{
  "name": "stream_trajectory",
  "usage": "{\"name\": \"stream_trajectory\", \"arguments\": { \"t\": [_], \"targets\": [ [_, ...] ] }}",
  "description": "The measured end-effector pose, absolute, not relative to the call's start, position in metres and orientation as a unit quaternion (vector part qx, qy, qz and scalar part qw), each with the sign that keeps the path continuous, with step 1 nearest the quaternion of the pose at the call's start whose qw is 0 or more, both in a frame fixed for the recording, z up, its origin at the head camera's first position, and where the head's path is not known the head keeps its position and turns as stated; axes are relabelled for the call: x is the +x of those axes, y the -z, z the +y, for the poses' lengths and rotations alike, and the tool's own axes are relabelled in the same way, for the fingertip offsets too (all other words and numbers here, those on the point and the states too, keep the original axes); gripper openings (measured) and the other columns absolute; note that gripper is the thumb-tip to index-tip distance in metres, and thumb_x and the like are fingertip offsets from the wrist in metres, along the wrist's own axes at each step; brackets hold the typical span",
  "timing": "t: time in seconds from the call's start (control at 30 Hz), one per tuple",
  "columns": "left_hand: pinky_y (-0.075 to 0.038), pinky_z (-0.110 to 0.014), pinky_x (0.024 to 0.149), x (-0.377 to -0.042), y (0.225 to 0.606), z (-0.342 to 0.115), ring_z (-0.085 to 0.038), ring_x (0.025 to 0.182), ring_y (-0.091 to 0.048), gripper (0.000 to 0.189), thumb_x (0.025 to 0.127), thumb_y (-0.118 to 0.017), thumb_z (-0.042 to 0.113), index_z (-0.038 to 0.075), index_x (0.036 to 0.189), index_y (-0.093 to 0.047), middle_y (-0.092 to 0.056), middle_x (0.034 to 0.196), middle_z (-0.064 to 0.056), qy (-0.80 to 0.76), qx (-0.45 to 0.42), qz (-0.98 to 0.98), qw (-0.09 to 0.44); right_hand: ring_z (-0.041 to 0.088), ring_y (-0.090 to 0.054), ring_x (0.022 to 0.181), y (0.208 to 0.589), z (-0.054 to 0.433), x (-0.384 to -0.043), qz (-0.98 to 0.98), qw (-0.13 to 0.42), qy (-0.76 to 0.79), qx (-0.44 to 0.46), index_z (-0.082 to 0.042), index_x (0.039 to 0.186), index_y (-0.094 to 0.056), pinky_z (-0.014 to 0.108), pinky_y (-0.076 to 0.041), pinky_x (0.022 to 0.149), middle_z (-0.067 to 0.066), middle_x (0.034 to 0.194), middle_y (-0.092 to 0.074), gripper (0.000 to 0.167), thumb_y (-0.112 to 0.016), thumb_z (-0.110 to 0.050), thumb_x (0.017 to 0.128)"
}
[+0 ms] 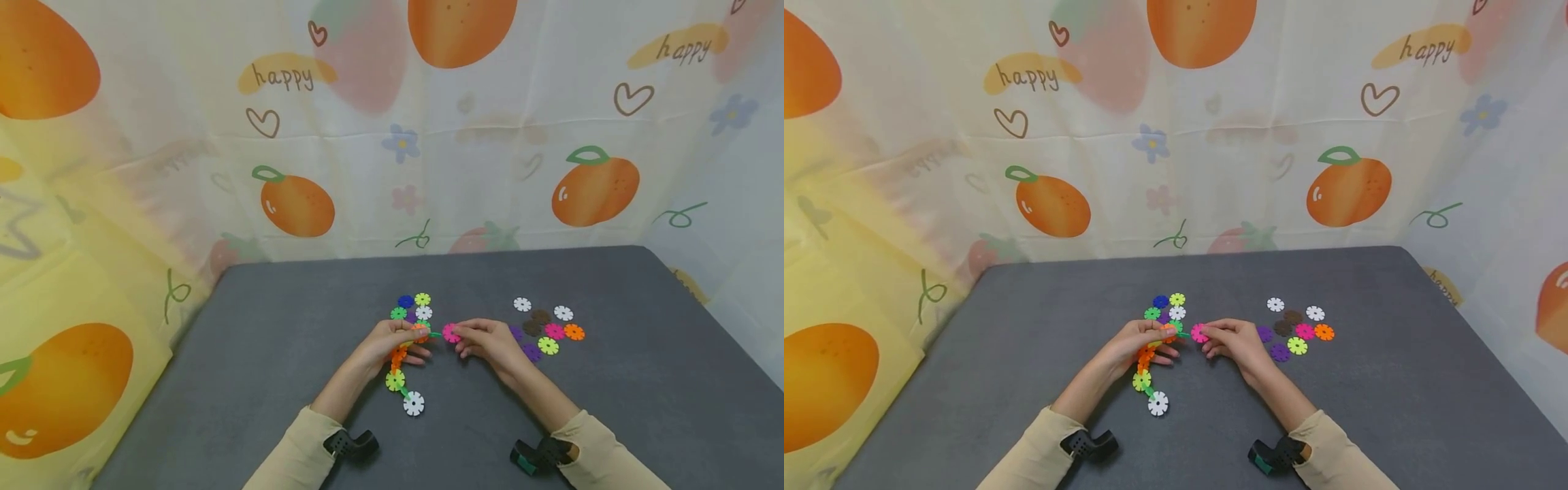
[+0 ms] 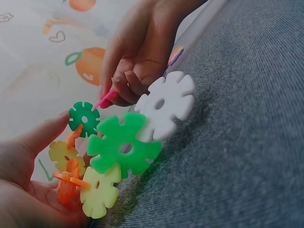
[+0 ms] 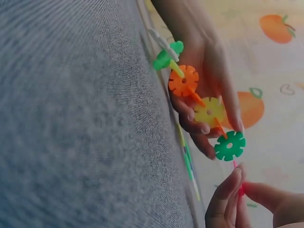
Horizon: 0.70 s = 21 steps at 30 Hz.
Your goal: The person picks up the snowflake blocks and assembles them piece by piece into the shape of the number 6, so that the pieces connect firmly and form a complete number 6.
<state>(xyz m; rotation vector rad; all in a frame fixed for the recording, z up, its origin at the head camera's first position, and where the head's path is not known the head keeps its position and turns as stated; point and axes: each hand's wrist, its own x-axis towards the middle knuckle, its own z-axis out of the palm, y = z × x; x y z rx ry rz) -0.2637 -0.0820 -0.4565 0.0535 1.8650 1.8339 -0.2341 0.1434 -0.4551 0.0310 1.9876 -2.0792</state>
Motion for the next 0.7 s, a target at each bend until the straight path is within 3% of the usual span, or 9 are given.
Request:
{"name": "stream_trajectory", "arguments": {
  "t": [0.33, 0.53, 0.7],
  "targets": [
    [-0.062, -0.041, 0.073, -0.2625, 0.4554, -0.081, -0.02, 0.075, -0.075, 0.023, 0.09, -0.072, 0.023, 0.008, 0.085, -0.055, -0.074, 0.099, -0.017, -0.676, 0.036, 0.69, 0.257, 0.014, -0.069, 0.073, 0.455, 0.1413, -0.2343, 0.691, 0.136, 0.71, -0.006, 0.012, 0.117, -0.06, 0.031, -0.06, 0.071, 0.002, 0.08, -0.072, 0.036, -0.065, -0.016, 0.094],
    [-0.063, -0.039, 0.072, -0.262, 0.4545, -0.0821, -0.017, 0.071, -0.073, 0.022, 0.089, -0.072, 0.024, 0.005, 0.089, -0.06, -0.073, 0.096, -0.013, -0.673, 0.03, 0.695, 0.251, 0.014, -0.071, 0.078, 0.4562, 0.1434, -0.2344, 0.676, 0.176, 0.714, -0.041, 0.014, 0.121, -0.055, 0.032, -0.06, 0.077, 0.003, 0.083, -0.073, 0.038, -0.063, -0.014, 0.095],
    [-0.062, -0.04, 0.075, -0.263, 0.4544, -0.0827, -0.016, 0.074, -0.073, 0.027, 0.09, -0.071, 0.024, 0.001, 0.101, -0.067, -0.073, 0.097, -0.013, -0.676, 0.044, 0.688, 0.262, 0.012, -0.07, 0.075, 0.4567, 0.1438, -0.2349, 0.672, 0.17, 0.72, -0.034, 0.011, 0.118, -0.059, 0.029, -0.06, 0.073, 0.001, 0.081, -0.072, 0.035, -0.064, -0.014, 0.094]
  ]
}}
